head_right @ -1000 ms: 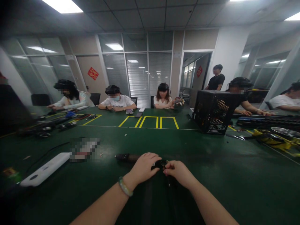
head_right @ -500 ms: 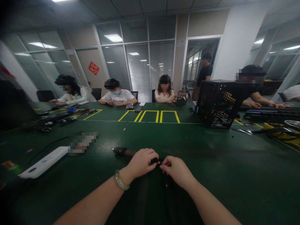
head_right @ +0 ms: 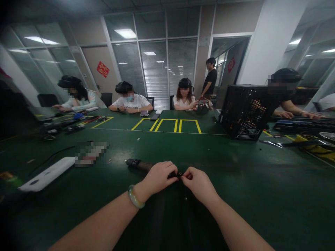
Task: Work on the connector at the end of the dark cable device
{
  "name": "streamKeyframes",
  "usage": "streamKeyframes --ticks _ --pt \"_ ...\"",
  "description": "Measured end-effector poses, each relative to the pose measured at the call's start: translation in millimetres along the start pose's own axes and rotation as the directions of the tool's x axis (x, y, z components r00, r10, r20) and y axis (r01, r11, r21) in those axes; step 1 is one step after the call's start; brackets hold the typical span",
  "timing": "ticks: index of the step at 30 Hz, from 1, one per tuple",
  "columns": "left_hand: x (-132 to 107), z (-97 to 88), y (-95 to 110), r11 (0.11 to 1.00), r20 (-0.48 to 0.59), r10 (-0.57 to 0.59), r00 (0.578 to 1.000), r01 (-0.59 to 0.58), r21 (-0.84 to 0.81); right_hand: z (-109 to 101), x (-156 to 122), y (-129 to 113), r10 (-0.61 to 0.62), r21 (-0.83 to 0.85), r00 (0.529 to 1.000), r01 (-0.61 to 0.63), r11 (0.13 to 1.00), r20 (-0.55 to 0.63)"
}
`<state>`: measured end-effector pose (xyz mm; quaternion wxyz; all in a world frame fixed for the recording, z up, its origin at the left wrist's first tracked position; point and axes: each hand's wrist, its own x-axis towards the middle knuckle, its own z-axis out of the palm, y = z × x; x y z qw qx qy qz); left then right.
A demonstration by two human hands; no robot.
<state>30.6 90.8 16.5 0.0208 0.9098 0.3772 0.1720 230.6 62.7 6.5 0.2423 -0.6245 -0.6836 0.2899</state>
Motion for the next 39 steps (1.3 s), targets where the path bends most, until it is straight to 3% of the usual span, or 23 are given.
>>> streamKeyframes --ticks 6,16,39 --pt "0.7 0.4 2.5 1.000 -0.019 0.013 1.000 -0.012 0.020 -7.6 -3.1 -0.1 -0.025 -0.077 0.999 0.027 0.997 0.026" --pt "-0.3 -1.5 -6.2 0.991 -0.032 0.126 0.992 -0.127 -0.049 1.9 -0.7 0.9 -0.094 -0.090 0.995 0.097 0.991 0.036" --pt "0.0 6.1 -7.9 0.987 -0.060 0.096 0.994 -0.103 -0.120 6.2 -0.8 -2.4 -0.156 -0.058 0.988 0.156 0.986 0.001"
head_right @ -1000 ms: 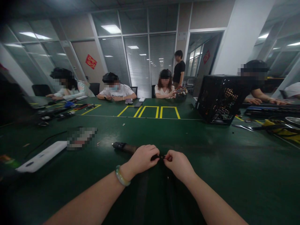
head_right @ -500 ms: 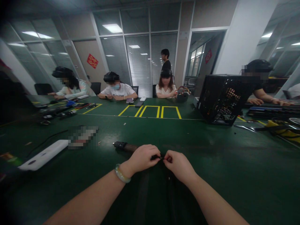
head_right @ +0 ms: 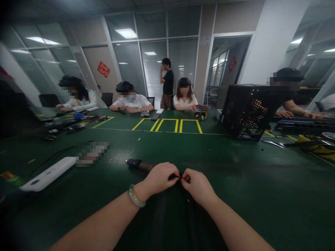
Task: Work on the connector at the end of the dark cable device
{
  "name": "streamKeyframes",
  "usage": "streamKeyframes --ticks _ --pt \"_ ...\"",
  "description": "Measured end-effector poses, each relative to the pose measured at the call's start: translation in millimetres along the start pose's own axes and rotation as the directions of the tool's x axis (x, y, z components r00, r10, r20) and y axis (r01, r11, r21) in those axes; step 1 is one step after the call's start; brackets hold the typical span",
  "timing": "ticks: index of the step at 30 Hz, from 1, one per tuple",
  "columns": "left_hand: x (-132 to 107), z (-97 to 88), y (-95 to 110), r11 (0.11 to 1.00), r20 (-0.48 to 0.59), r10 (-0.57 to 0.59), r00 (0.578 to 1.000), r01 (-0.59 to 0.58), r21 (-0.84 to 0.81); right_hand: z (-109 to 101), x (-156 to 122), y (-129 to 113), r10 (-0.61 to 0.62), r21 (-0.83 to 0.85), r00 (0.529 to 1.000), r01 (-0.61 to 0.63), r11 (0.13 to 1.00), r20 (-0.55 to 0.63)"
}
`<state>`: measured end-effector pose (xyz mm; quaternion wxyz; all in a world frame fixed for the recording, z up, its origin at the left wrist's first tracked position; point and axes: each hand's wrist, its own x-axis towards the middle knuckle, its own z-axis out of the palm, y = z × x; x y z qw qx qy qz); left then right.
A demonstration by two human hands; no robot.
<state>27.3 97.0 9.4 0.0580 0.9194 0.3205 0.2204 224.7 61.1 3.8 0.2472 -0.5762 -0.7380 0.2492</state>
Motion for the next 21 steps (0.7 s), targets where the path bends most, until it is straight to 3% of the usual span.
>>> streamKeyframes --ticks 13,21 --pt "-0.5 -1.5 2.5 0.998 0.017 0.015 1.000 -0.016 0.063 -4.0 -1.8 -6.0 -0.016 -0.006 1.000 0.016 1.000 0.011" --pt "-1.3 -2.7 4.1 0.998 0.026 0.006 1.000 -0.008 0.069 -2.5 2.0 0.1 0.086 0.051 0.993 -0.090 0.995 0.077"
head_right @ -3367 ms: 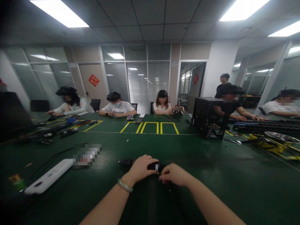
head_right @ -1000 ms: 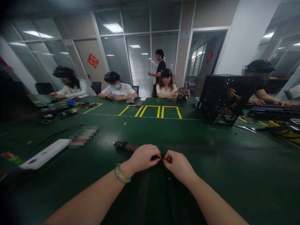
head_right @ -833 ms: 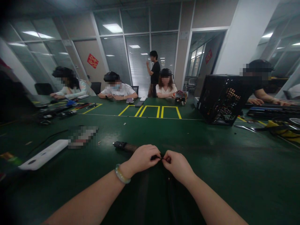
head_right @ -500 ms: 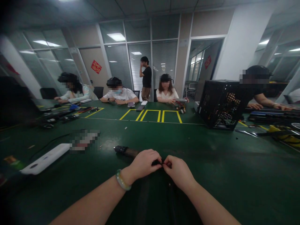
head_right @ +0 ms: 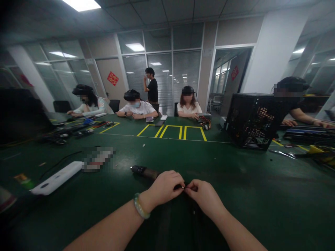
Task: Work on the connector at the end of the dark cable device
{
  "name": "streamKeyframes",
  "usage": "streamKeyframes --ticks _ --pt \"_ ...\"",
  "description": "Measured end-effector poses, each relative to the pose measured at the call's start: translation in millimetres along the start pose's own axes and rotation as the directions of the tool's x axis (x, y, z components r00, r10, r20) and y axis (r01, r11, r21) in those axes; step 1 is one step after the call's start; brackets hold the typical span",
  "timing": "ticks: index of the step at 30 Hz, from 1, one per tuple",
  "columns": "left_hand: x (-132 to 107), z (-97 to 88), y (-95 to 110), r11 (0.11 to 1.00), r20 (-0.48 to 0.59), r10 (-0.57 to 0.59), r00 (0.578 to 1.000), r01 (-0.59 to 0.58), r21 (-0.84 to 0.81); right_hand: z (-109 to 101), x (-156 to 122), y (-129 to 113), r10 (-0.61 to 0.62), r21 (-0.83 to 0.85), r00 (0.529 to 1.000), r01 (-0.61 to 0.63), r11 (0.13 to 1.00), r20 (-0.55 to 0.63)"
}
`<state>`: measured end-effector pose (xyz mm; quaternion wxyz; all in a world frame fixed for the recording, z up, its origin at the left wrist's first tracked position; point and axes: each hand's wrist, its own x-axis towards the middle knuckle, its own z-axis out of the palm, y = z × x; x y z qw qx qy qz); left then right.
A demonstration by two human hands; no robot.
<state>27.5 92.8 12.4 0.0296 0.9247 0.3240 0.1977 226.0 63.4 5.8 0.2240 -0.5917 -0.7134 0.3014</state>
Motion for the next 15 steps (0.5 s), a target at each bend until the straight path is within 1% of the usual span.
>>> streamKeyframes --ticks 7,10,15 --pt "-0.8 2.8 -5.5 0.999 -0.021 0.000 1.000 -0.001 -0.044 -2.7 -0.3 1.3 0.021 -0.019 0.997 -0.019 1.000 0.068" --pt "-0.6 1.7 -6.6 0.998 -0.022 0.013 1.000 -0.014 -0.062 -2.1 -0.7 -1.3 0.016 -0.030 0.998 -0.014 0.999 0.064" --pt "0.0 -1.2 -8.6 0.994 -0.011 0.047 0.999 -0.048 -0.095 0.3 -3.0 -5.0 0.020 0.001 0.999 -0.020 1.000 0.038"
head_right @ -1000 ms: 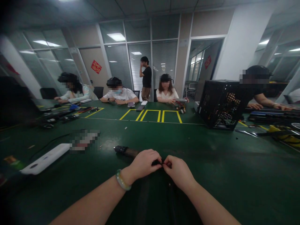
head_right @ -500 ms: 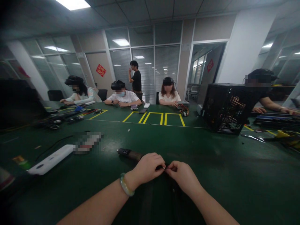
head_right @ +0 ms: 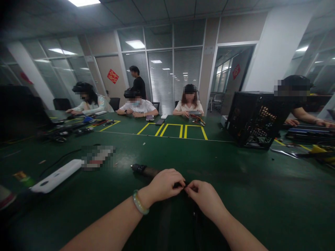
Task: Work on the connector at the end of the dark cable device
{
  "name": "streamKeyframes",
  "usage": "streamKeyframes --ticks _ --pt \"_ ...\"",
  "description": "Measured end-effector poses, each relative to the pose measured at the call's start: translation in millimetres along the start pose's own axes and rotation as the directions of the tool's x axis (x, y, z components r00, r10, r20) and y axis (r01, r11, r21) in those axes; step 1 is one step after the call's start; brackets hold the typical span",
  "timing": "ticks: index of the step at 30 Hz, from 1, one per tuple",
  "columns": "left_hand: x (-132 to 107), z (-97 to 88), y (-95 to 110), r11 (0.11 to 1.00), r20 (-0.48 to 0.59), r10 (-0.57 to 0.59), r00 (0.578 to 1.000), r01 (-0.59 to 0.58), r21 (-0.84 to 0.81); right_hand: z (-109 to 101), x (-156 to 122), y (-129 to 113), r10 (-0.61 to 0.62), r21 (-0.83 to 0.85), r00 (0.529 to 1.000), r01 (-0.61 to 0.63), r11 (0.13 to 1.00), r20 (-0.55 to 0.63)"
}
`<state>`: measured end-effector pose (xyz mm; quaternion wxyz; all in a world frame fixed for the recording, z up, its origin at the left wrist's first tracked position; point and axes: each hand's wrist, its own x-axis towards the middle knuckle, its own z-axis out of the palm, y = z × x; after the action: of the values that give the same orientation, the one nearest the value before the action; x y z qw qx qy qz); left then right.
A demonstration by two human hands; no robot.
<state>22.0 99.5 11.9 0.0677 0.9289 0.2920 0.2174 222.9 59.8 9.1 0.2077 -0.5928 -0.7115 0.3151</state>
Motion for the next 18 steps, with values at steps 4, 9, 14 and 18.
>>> streamKeyframes --ticks 4,9,14,18 --pt "-0.5 -0.2 -0.3 1.000 0.010 0.005 1.000 -0.005 -0.002 -0.4 -0.9 0.4 -0.013 0.009 1.000 0.013 1.000 0.001" --pt "-0.9 0.5 -0.1 1.000 0.007 0.003 1.000 -0.003 0.017 0.5 -0.3 2.0 -0.055 0.010 0.998 0.055 0.998 0.002" --pt "-1.0 1.9 -1.5 1.000 0.000 0.011 1.000 -0.011 0.006 4.4 0.9 1.5 -0.091 -0.029 0.995 0.090 0.996 -0.045" --pt "-0.8 3.0 -1.7 1.000 -0.002 -0.004 1.000 0.004 0.008 4.4 0.6 -2.4 -0.102 -0.031 0.992 0.100 0.995 -0.077"
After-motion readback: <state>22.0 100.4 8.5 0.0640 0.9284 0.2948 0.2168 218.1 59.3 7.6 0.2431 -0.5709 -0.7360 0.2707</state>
